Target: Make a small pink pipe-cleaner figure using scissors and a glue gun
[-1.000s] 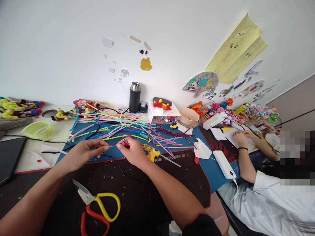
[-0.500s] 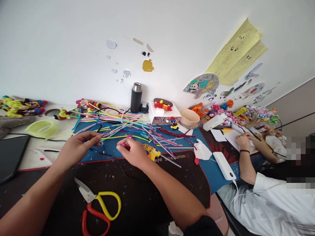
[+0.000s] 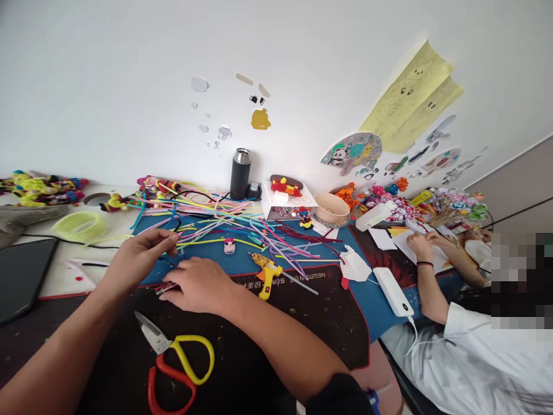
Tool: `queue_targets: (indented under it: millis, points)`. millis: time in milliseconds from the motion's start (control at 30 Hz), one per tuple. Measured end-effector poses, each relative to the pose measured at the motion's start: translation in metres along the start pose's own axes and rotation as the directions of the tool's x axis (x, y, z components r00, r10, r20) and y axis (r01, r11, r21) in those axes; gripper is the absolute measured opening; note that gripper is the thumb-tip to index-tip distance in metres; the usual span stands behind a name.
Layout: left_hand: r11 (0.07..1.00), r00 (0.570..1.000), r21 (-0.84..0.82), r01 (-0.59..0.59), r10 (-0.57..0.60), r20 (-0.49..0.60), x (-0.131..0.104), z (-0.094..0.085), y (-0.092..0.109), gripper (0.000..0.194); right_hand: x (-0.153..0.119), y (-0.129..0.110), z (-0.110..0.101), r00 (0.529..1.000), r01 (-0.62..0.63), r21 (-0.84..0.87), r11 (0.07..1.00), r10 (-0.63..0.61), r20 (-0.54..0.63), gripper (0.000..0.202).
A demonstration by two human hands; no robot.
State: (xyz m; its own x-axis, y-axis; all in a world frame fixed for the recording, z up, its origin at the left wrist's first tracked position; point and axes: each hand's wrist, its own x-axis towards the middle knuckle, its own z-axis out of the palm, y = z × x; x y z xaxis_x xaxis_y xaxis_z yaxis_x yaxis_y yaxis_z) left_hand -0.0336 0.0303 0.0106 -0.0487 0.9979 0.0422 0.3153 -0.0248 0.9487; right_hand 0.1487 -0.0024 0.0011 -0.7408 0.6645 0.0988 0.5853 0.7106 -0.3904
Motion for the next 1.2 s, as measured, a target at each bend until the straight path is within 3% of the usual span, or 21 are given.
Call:
queue_targets:
  millis: [167, 300, 433, 633, 800, 933, 1067, 1200]
  points:
    - [1.000, 1.000, -0.011, 0.003, -0.003, 0.015, -0.001, 0.001, 0.002, 0.041, -0.016, -0.011, -0.019, 0.992, -0.108, 0.116, 0.987, 0.115, -0.056, 0.023]
    - [1.000, 1.000, 0.004, -0.013, 0.013, 0.023, 0.000, 0.003, -0.004, 0.045, -0.046, -0.021, -0.021, 0.989, -0.151, 0.229, 0.962, 0.148, 0.033, 0.033]
    - [0.999, 0.999, 0.039, -0.023, 0.021, 0.049, 0.004, 0.007, -0.018, 0.050, -0.070, -0.037, -0.004, 0.981, -0.090, 0.066, 0.994, 0.077, 0.179, 0.057]
    - [0.997, 0.998, 0.066, -0.032, 0.028, 0.060, 0.006, 0.010, -0.031, 0.050, -0.086, -0.060, 0.012, 0.961, -0.014, -0.141, 0.990, 0.052, 0.273, 0.054]
    - [0.996, 0.997, 0.087, -0.035, 0.029, 0.068, 0.004, 0.012, -0.029, 0.050, -0.096, -0.065, 0.013, 0.968, -0.028, -0.175, 0.984, 0.070, 0.242, 0.045]
    - [0.993, 0.998, 0.109, -0.037, 0.030, 0.061, 0.003, 0.012, -0.029, 0.052, -0.102, -0.071, 0.028, 0.975, -0.003, -0.202, 0.979, 0.048, 0.215, 0.055]
    - [0.992, 0.997, 0.113, -0.054, 0.047, 0.067, 0.004, 0.012, -0.032, 0.050, -0.100, -0.074, 0.028, 0.957, -0.023, -0.111, 0.994, 0.054, 0.284, 0.045]
    - [0.994, 0.998, 0.102, -0.045, 0.040, 0.055, 0.005, 0.011, -0.034, 0.052, -0.099, -0.068, 0.011, 0.933, -0.169, 0.083, 0.982, 0.132, 0.335, 0.044]
